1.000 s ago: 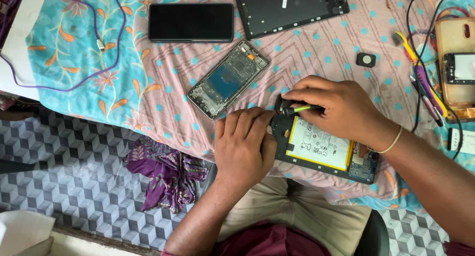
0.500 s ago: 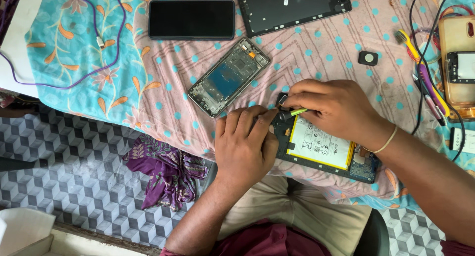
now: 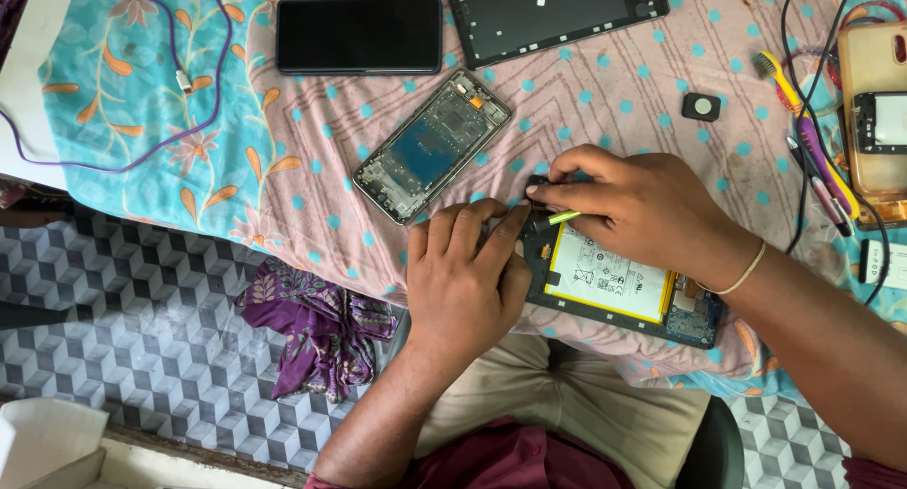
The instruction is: The person uses a screwdriver to remove screws from a tablet's internal frame, then reassembles the tablet by attaching the back cover. They also use a toothbrush to clean the interior of a disassembled phone and briefly operate a smartphone.
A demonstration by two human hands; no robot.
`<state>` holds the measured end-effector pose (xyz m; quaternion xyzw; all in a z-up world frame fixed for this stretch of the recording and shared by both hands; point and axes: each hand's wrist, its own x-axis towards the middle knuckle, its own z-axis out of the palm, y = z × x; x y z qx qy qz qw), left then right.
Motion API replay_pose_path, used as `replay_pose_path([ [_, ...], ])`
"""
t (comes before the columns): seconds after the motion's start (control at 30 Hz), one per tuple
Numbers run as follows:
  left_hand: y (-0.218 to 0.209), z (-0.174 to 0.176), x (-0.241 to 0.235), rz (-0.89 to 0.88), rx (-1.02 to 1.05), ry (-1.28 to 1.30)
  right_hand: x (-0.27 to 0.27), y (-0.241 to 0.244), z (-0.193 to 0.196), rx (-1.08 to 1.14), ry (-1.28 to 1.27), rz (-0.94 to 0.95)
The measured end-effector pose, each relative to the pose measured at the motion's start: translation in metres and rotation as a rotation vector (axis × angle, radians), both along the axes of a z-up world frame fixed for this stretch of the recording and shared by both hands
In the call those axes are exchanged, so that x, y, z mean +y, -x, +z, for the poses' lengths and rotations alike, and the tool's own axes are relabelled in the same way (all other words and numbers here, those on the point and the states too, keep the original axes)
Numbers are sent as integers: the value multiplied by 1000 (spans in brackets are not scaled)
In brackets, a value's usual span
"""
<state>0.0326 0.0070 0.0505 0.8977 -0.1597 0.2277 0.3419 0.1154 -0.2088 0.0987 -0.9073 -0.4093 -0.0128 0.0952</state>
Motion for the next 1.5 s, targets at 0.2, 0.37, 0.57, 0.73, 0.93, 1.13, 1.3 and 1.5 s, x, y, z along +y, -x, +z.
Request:
replay_pose_path([
  [0.2, 0, -1, 0, -5, 0, -7, -1, 1, -1, 24, -42, -31],
  [0.37, 0, 0, 1, -19, 1, -16, -1, 1, -2, 42, -47, -56],
  [0.57, 0, 1, 1, -27, -9, -25, 1, 2, 0, 113, -167, -85],
  [0.73, 0, 2, 1, -23, -8, -31, 5, 1, -4, 147, -190, -162],
  [0.93, 0, 2, -1, -15, -3, -29, 6, 1, -3, 155, -242, -169],
  [1.13, 0, 3, 1, -42, -20, -59, 6, 2, 2, 157, -162, -151],
  [1.3, 1, 3, 1, -49, -27, -102, 3, 1, 6, 133, -72, -90],
  [1.5, 3, 4, -4, -30, -24, -121, -3, 0, 5, 154, -70, -84],
])
